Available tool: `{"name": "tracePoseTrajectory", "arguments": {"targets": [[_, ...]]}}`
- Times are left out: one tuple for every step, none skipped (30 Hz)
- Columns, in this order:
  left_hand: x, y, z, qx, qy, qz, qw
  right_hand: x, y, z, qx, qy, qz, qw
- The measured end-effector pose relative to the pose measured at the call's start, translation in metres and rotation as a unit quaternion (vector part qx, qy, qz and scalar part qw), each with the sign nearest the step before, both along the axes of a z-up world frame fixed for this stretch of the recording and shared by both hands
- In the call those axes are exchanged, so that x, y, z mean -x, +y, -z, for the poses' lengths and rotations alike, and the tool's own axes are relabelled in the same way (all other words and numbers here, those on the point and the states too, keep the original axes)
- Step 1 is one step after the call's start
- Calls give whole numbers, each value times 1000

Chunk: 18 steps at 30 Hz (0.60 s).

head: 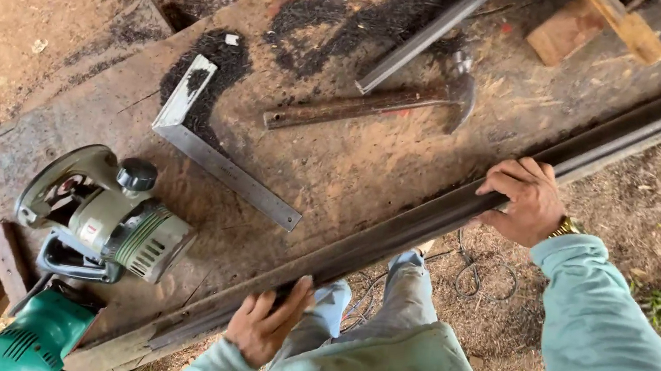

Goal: Inspecting and hand-polishing a long piece of dark wood molding at a workshop workbench.

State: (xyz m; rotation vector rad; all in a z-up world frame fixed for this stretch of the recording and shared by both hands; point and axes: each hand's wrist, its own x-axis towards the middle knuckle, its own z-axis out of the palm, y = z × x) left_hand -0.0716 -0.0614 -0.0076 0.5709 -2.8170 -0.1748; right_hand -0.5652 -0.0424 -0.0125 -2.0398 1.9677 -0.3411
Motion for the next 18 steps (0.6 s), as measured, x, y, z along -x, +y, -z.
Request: {"name": "tracePoseTrajectory", "arguments": {"targets": [[-11,-3,-3,8,-2,20,1000,1,2,2,10,0,6,1000],[-27,-1,5,9,-3,18,1000,4,-4,0,11,-1,5,1000],[-46,5,10,6,1,7,1000,2,-3,-2,7,2,8,1000],[-66,11,14,3,6,-5,1000,1,-2,-4,2,4,12,1000],[-63,14,17,-2,1,-5,1000,-1,2,-1,-3,0,11,1000],[-61,17,20,-7,19,-18,1000,-3,6,1,-3,-2,13,1000],[-55,17,27,-5,41,-35,999,-2,2,2,3,-1,10,1000],[-35,12,25,-4,41,-40,998,2,4,4,4,-1,5,1000],[-17,7,20,1,45,-3,999,5,7,5,13,4,7,1000],[0,1,16,7,49,35,998,7,9,6,21,8,8,1000],[-5,4,10,12,41,24,999,10,10,9,26,0,-3,1000],[-10,5,4,5,49,10,999,13,11,12,16,11,-7,1000],[-17,6,-3,0,56,-2,998,14,12,16,7,20,-8,1000],[-48,6,9,6,47,-11,999,15,6,24,13,11,-17,1000],[-79,18,17,-30,49,-67,996,16,14,29,-6,29,-5,1000],[-108,30,25,-65,51,-123,989,18,21,34,-24,46,8,999],[-114,30,22,-66,51,-119,989,16,22,32,-25,47,12,999],[-120,30,19,-39,34,-111,993,14,23,29,-25,69,17,997]]}}
